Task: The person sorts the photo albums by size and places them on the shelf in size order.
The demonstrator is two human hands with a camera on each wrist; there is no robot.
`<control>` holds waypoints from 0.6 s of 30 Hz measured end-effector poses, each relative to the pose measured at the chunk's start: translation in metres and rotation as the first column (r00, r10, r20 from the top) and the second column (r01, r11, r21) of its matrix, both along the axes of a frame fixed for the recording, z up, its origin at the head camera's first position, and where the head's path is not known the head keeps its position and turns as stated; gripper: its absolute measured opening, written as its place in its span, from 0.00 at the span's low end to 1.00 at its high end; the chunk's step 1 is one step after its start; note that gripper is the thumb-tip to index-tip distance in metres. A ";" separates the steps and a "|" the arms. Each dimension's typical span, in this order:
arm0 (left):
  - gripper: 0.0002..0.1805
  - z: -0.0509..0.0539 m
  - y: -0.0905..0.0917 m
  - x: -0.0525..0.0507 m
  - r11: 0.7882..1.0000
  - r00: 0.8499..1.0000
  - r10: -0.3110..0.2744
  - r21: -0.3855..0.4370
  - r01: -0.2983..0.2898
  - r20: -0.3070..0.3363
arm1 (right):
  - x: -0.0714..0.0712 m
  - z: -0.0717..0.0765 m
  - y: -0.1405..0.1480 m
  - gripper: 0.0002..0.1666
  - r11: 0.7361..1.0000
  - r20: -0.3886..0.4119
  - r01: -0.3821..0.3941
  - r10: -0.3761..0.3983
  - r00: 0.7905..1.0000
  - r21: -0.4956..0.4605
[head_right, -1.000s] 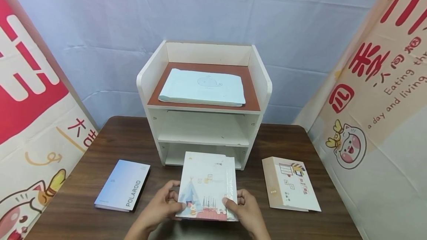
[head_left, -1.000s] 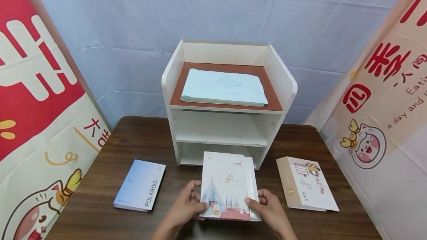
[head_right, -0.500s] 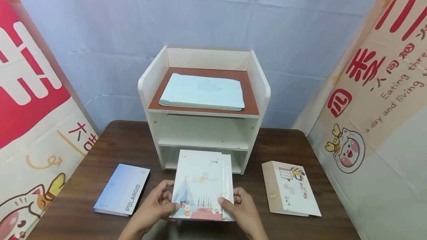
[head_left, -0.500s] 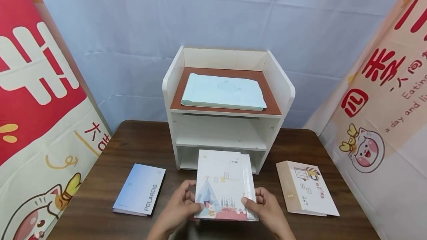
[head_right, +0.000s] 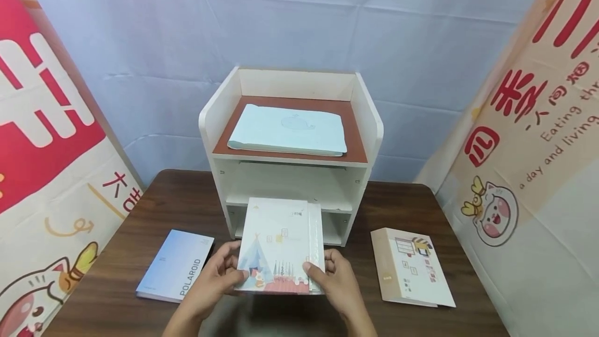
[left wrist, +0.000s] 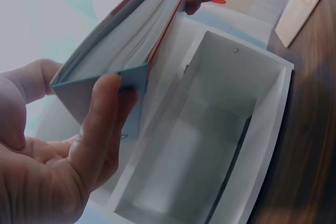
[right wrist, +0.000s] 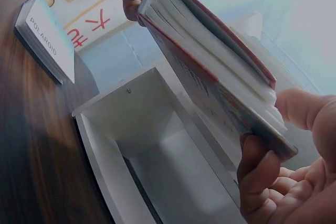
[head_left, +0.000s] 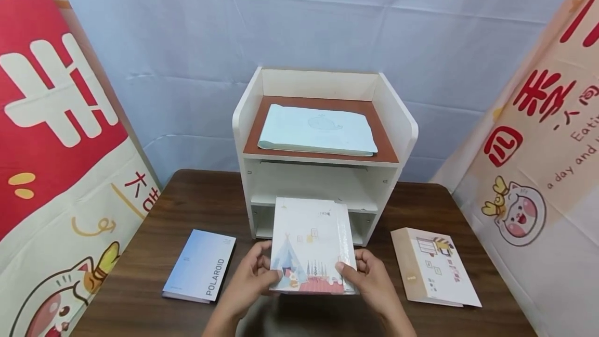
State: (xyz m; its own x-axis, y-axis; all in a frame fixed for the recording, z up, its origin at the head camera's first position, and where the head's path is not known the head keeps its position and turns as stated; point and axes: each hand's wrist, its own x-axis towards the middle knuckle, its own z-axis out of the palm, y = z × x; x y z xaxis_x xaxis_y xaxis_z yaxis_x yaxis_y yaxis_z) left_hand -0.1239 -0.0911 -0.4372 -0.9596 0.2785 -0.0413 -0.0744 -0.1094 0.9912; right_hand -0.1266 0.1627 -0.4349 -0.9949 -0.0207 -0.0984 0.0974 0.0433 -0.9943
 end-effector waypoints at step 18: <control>0.22 0.013 -0.005 -0.024 0.974 0.971 0.226 0.003 -0.227 -0.075 | -0.040 0.012 -0.016 0.17 1.000 -0.066 -0.011 0.012 0.998 0.009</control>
State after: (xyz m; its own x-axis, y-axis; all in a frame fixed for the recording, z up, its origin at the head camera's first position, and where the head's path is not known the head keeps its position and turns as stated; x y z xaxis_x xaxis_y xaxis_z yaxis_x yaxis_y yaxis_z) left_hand -0.1477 -0.0960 -0.4244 -0.9981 0.0536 0.0320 0.0260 -0.1092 0.9937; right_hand -0.1665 0.1462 -0.4225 -0.9990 -0.0317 -0.0328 0.0311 0.0524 -0.9981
